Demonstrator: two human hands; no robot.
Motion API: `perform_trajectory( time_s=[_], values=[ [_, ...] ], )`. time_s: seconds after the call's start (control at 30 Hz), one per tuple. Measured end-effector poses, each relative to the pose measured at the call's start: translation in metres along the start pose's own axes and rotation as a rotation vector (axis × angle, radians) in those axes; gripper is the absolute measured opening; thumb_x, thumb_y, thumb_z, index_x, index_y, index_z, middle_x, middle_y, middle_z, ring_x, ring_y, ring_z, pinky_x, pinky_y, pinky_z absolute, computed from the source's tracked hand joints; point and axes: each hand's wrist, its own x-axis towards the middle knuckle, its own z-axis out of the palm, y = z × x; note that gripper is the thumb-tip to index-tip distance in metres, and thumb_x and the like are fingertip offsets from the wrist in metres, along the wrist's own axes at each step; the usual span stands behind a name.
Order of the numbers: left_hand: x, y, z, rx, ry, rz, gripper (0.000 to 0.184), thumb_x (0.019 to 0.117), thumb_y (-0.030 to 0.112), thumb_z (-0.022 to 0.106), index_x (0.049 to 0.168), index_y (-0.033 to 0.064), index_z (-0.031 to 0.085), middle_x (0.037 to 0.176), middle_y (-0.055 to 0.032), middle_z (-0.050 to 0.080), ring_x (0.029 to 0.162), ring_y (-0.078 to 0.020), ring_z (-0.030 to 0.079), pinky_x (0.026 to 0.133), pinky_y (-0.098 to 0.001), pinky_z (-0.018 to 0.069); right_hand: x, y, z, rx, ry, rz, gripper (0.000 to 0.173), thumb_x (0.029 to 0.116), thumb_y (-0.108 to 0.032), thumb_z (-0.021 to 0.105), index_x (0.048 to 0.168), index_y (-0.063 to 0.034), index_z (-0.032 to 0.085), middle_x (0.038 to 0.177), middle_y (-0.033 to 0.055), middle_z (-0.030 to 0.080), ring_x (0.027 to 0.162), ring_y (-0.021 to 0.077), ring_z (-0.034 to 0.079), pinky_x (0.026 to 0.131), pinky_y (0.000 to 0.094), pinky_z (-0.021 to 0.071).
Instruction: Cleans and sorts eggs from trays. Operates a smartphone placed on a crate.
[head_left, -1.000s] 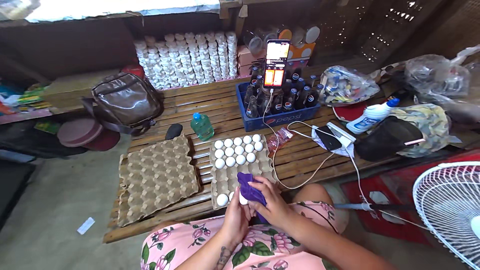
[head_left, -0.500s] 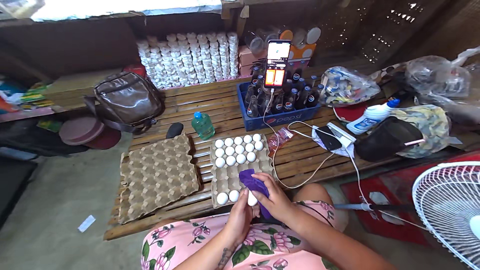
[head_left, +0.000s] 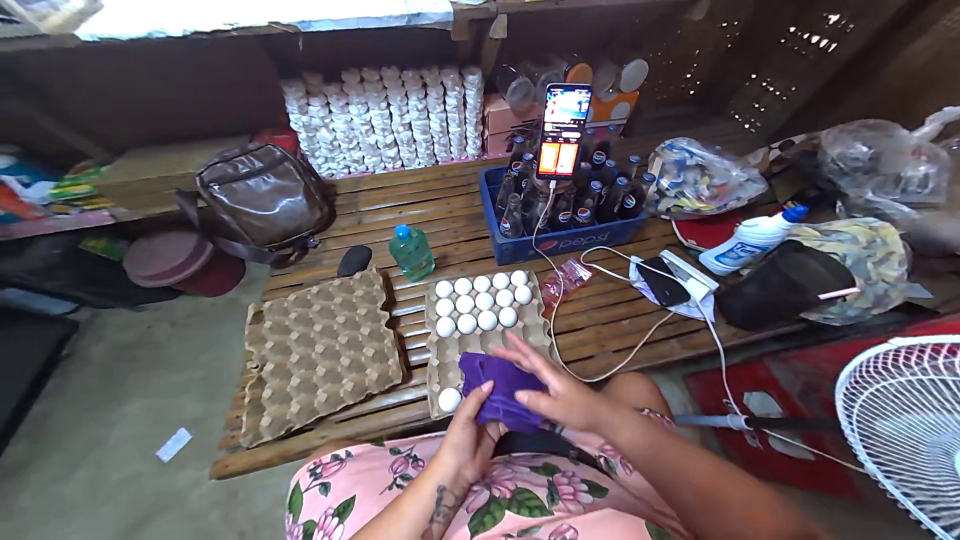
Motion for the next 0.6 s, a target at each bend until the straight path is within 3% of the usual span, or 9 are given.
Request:
perform_trajectory(
  time_s=[0.03,0.1,0.23,0.37,0.6],
  values=[
    [-0.001,0.002,0.001,-0.041,0.012,0.003,0.033,0.0981,0.025,0.055,0.124,0.0038,0.054,0.107,-0.0165,0.071,0.095,-0.0259,0.073,0.08,-0.0424,0.0619,0.006,-0.005,-0.011,-0.058,0.033,-0.008,0.079,0.0971,-0.031,0.058,0.159,0.003,0.022,0.155,0.0155,0.047,0.141,0.0216,0.047,0.114,0.0418,0.0414],
    [-0.003,0.004,0.003,-0.115,0.042,0.007,0.03,0.0986,0.025,0.053,0.12,0.0049,0.054,0.105,-0.0162,0.071,0.094,-0.0265,0.073,0.079,-0.0431,0.0622,0.024,-0.016,-0.037,-0.397,0.122,-0.002,0.073,0.1001,-0.04,0.057,0.157,-0.001,0.033,0.156,0.0152,0.045,0.146,0.0278,0.04,0.119,0.0481,0.0351],
    [-0.006,0.007,0.002,-0.145,0.049,-0.005,0.028,0.1003,0.026,0.05,0.119,0.0052,0.055,0.104,-0.0165,0.072,0.093,-0.027,0.073,0.078,-0.0431,0.0625,0.082,-0.009,-0.092,-1.075,0.407,-0.149,0.061,0.0973,-0.037,0.063,0.15,-0.01,0.049,0.153,0.0171,0.048,0.145,0.0463,0.037,0.112,0.0703,0.0299],
    [-0.007,0.008,-0.002,-0.148,0.029,-0.011,0.03,0.1,0.027,0.051,0.12,0.0045,0.055,0.105,-0.0185,0.071,0.093,-0.0287,0.073,0.08,-0.0448,0.062,0.136,-0.005,-0.139,-1.35,0.55,-0.17,0.071,0.091,-0.039,0.07,0.154,-0.018,0.045,0.161,0.0208,0.036,0.149,0.0502,0.027,0.112,0.0772,0.0183],
    [-0.006,0.009,-0.01,-0.163,0.014,-0.031,0.028,0.0991,0.024,0.052,0.118,0.0042,0.057,0.105,-0.019,0.072,0.093,-0.0287,0.073,0.079,-0.0438,0.0623,0.193,-0.006,-0.181,-1.438,0.654,-0.046,0.071,0.0951,-0.043,0.064,0.159,-0.0272,0.037,0.168,0.0182,0.022,0.154,0.0457,0.015,0.116,0.0748,0.0086]
  ],
)
